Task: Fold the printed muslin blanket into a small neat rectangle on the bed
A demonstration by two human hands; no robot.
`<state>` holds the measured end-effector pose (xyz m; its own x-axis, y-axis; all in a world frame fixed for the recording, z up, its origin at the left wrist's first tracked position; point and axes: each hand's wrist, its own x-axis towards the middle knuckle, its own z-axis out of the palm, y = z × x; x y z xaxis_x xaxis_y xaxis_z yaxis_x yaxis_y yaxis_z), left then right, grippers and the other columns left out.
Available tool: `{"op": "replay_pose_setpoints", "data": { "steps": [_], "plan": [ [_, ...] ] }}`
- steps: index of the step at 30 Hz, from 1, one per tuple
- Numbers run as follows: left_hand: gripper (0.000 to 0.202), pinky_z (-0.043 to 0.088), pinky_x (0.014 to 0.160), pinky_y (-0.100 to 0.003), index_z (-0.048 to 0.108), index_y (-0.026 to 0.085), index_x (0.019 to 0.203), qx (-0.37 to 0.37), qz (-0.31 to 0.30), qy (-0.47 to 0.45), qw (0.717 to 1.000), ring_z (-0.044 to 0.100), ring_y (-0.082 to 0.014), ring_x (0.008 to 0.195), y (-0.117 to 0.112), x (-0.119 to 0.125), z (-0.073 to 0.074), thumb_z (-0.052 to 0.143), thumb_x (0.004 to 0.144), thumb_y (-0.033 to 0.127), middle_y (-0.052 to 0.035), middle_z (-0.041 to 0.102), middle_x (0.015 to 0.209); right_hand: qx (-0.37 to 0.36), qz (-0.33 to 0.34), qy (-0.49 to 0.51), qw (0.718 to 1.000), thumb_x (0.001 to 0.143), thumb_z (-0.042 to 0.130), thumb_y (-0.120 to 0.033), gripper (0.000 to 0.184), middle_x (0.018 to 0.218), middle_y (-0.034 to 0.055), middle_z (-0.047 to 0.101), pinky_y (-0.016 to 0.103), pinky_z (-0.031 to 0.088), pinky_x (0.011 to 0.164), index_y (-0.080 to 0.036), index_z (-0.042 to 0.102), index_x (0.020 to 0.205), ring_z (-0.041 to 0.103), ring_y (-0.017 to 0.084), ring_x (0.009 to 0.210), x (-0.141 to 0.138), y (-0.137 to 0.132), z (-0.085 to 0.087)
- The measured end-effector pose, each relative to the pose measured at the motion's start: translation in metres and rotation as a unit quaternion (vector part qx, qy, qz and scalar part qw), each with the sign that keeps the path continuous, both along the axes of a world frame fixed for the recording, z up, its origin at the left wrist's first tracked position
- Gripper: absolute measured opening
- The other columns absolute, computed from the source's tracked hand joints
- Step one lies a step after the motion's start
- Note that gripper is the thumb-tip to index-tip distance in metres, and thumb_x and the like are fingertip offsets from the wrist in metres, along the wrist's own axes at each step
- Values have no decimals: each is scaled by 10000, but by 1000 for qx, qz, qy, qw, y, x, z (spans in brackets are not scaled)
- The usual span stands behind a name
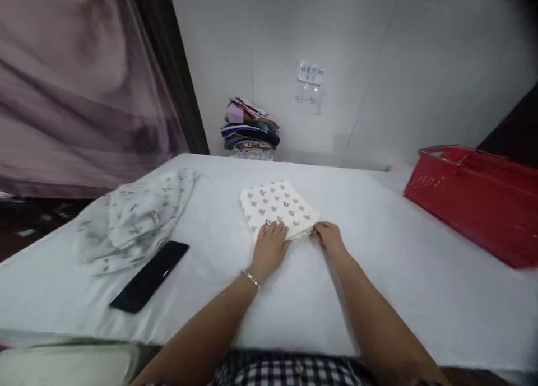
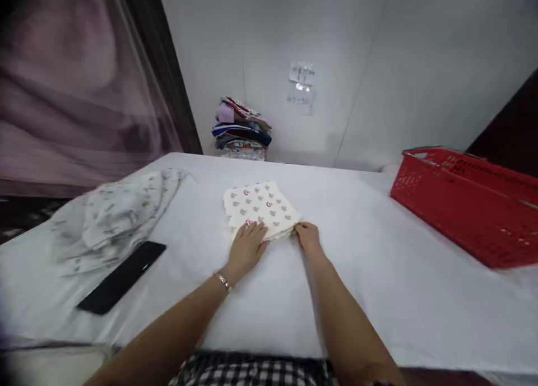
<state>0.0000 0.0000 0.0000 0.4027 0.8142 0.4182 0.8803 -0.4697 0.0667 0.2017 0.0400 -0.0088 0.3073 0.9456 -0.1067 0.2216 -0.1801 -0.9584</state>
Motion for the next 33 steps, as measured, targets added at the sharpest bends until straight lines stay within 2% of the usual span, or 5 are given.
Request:
{"op": "replay_pose_setpoints", "data": {
  "steps": [10,14,18,23,33],
  "plan": [
    [351,244,1052,-433,480,218,1177,-19,-35,-73,997,390,-214,1212,-8,-9,9,412,873,382,-59,514,1252,57,0,-114,992,683,529,-375,234,419,-25,496,228,331,403,-158,582,612,429,115,392,6,-11,5],
    [349,177,1077,-456,498,227,1154,-21,-18,-122,992,317,-208,1269,-10,-15,13,333,901,403,-44,504,1269,190,8,-147,971,757,483,-436,349,768,60,643,265,458,589,-141,618,885,572,165,654,-5,-19,17],
    [398,138,1077,-506,492,216,1157,-32,-6,-96,995,292,-248,1279,-10,-17,8,395,862,467,-57,493,1277,253,143,-264,920,834,394,-465,469,1223,106,524,358,439,865,-181,513,1187,497,231,1093,-28,-13,31],
    [437,144,1079,-499,455,211,1196,-27,-7,-84,996,296,-246,1274,-12,-17,3,389,858,481,-62,478,1291,115,209,-468,851,867,300,-495,625,1433,132,256,476,180,1056,-98,334,1349,163,268,1328,-36,16,21],
    [449,133,1086,-484,468,195,1166,-26,-6,-96,995,299,-246,1264,-13,-17,2,418,838,499,-67,486,1268,-9,218,-563,797,862,249,-531,646,1461,102,186,485,147,1043,-127,303,1363,130,260,1333,-37,30,20]
  ]
}}
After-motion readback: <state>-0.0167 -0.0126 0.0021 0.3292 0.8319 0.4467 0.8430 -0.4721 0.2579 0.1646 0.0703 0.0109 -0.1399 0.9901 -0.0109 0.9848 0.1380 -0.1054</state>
